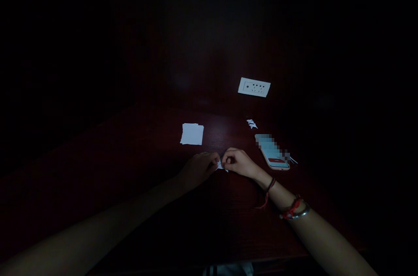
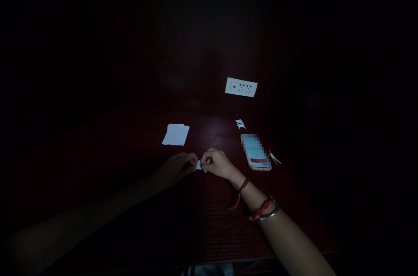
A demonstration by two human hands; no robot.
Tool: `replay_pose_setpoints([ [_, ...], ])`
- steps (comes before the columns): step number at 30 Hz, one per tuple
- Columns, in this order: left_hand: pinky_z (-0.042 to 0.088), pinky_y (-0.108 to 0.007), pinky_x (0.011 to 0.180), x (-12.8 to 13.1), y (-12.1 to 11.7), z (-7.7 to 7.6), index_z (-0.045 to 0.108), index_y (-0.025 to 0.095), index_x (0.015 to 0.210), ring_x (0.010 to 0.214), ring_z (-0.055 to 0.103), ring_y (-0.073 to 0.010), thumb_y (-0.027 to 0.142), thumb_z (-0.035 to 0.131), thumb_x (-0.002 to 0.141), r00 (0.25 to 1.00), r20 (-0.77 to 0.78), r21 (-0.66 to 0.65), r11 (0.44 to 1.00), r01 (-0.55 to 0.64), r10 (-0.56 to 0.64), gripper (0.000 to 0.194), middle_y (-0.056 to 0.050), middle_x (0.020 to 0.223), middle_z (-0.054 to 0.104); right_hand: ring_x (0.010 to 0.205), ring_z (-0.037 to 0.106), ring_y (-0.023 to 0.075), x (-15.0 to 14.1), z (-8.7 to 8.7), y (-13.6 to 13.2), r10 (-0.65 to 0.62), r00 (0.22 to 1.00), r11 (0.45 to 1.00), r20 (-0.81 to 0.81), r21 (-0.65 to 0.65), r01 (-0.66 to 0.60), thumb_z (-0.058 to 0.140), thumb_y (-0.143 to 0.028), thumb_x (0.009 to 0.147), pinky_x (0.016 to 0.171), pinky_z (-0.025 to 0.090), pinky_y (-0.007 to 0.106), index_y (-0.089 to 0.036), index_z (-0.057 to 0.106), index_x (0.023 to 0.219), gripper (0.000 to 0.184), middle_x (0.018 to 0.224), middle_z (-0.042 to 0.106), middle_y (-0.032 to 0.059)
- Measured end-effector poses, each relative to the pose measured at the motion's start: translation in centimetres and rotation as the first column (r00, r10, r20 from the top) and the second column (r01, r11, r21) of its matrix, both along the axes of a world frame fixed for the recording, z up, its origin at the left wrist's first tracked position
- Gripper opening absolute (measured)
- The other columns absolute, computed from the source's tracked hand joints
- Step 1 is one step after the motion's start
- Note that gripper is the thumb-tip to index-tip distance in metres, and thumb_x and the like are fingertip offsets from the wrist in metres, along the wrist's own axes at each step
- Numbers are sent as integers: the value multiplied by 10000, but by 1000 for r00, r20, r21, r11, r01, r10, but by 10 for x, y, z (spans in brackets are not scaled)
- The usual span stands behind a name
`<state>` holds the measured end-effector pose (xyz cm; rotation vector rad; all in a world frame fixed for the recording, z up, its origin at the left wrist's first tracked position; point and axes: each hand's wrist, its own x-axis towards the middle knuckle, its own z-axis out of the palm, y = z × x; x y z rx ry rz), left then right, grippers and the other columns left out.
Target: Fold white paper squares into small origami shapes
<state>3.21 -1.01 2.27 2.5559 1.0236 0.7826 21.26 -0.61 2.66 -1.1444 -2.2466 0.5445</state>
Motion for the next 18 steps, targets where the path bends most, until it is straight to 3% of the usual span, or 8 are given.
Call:
replay_pose_setpoints([
  [5, 350, -234, 652, 2, 0, -1, 471, 187, 784, 726, 490, -132, 148, 424, 758, 1000, 21, -11, 1000, -10, 10, 66, 19, 773, 545, 594, 471, 59, 0, -1, 2, 31, 999, 1000, -16, -1, -31, 545, -98, 650, 547, 383, 161, -132, 574, 657, 45, 763, 496, 3],
  [12, 355, -233, 645, 1, 0, -1, 482, 195, 752, 708, 496, -132, 154, 421, 740, 997, 69, -43, 998, -39, 42, 74, 21, 755, 543, 583, 482, 63, -3, -3, 3, -18, 1000, 1000, 0, 1, 18, 552, -76, 636, 543, 397, 167, -135, 566, 655, 63, 735, 508, -4],
  [15, 357, -224, 635, -1, 3, 0, 483, 199, 746, 694, 501, -127, 163, 437, 726, 996, 81, -61, 997, -40, 45, 62, 32, 742, 547, 608, 499, 72, -5, 1, -2, -11, 1000, 997, 6, 75, 11, 533, -82, 675, 563, 412, 180, -148, 592, 744, 112, 786, 523, 8],
  [18, 361, -211, 618, -2, 5, 2, 492, 205, 754, 679, 511, -120, 180, 445, 724, 994, 91, -82, 995, -48, 56, 62, 40, 736, 556, 780, 525, 107, -5, 6, -10, 31, 998, 981, 51, 191, -40, 477, -76, 735, 701, 424, 214, -168, 621, 813, 188, 881, 542, 32],
])
